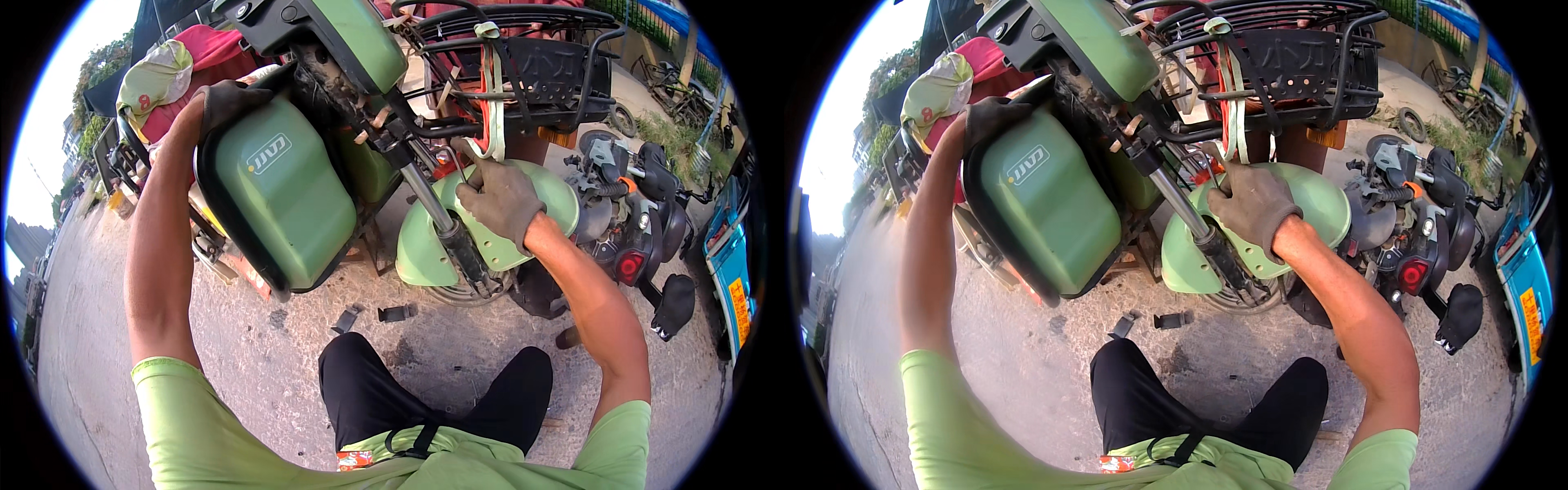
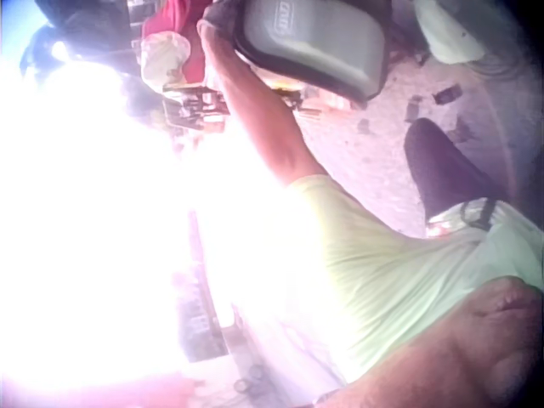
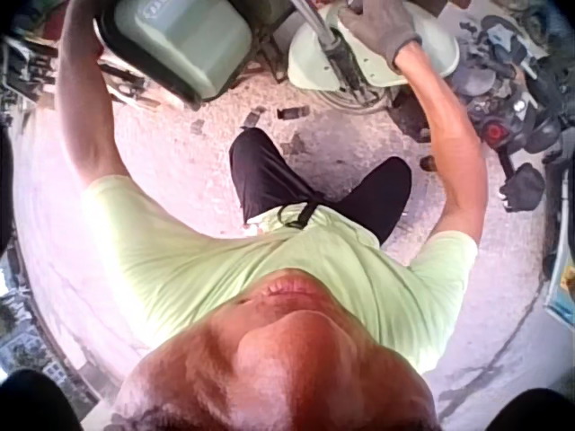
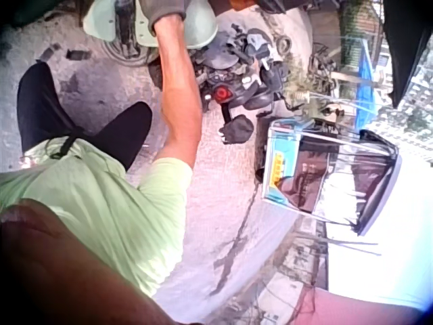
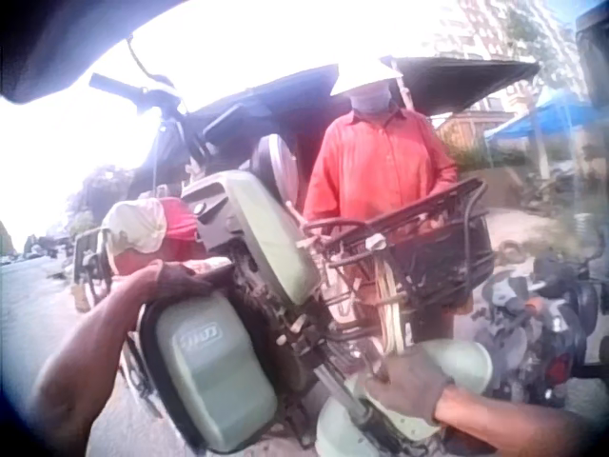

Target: The person sits on the ground and uses a tool to tighten or adjust a bolt on the front fork of a green scooter. The person holds the scooter steady with the left hand while manipulating the tool with the right hand.

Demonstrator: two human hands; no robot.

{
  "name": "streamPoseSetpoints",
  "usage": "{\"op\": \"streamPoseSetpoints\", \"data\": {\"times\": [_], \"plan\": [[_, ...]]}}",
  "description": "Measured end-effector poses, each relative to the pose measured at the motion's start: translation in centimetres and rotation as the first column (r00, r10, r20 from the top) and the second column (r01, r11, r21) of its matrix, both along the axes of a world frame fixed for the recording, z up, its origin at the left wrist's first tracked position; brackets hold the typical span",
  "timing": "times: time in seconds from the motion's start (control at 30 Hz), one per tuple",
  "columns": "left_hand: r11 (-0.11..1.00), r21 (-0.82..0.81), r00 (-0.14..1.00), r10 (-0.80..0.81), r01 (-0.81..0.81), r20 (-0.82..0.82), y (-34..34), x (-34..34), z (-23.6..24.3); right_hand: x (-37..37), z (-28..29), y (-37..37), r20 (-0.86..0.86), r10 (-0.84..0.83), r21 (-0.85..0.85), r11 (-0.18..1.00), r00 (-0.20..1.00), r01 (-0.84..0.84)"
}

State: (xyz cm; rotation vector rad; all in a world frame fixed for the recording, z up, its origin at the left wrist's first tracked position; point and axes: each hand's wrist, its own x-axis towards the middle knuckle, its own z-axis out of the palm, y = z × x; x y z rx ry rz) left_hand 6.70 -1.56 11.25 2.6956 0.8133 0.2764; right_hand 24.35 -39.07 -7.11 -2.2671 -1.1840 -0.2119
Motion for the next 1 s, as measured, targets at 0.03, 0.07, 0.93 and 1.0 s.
{"op": "streamPoseSetpoints", "data": {"times": [0.03,0.07,0.93,1.0], "plan": [[1.000,-0.006,1.000,0.005,-0.005,0.010,0.4,-0.3,-0.2,-0.9,1.3,-0.3,-0.125,0.073,0.011,0.997,0.989,-0.072],[1.000,-0.008,1.000,0.004,-0.004,0.018,0.7,-0.1,-0.1,-1.7,2.4,-0.7,-0.253,0.131,0.031,0.991,0.959,-0.128],[0.981,0.192,1.000,0.010,-0.010,0.000,4.2,1.6,-1.0,-2.4,8.9,5.9,0.393,-0.061,0.170,0.985,0.917,-0.008],[0.981,0.194,1.000,0.011,-0.011,0.003,4.3,1.4,-1.0,-2.7,9.0,6.0,0.400,-0.085,0.147,0.989,0.913,0.028]]}}
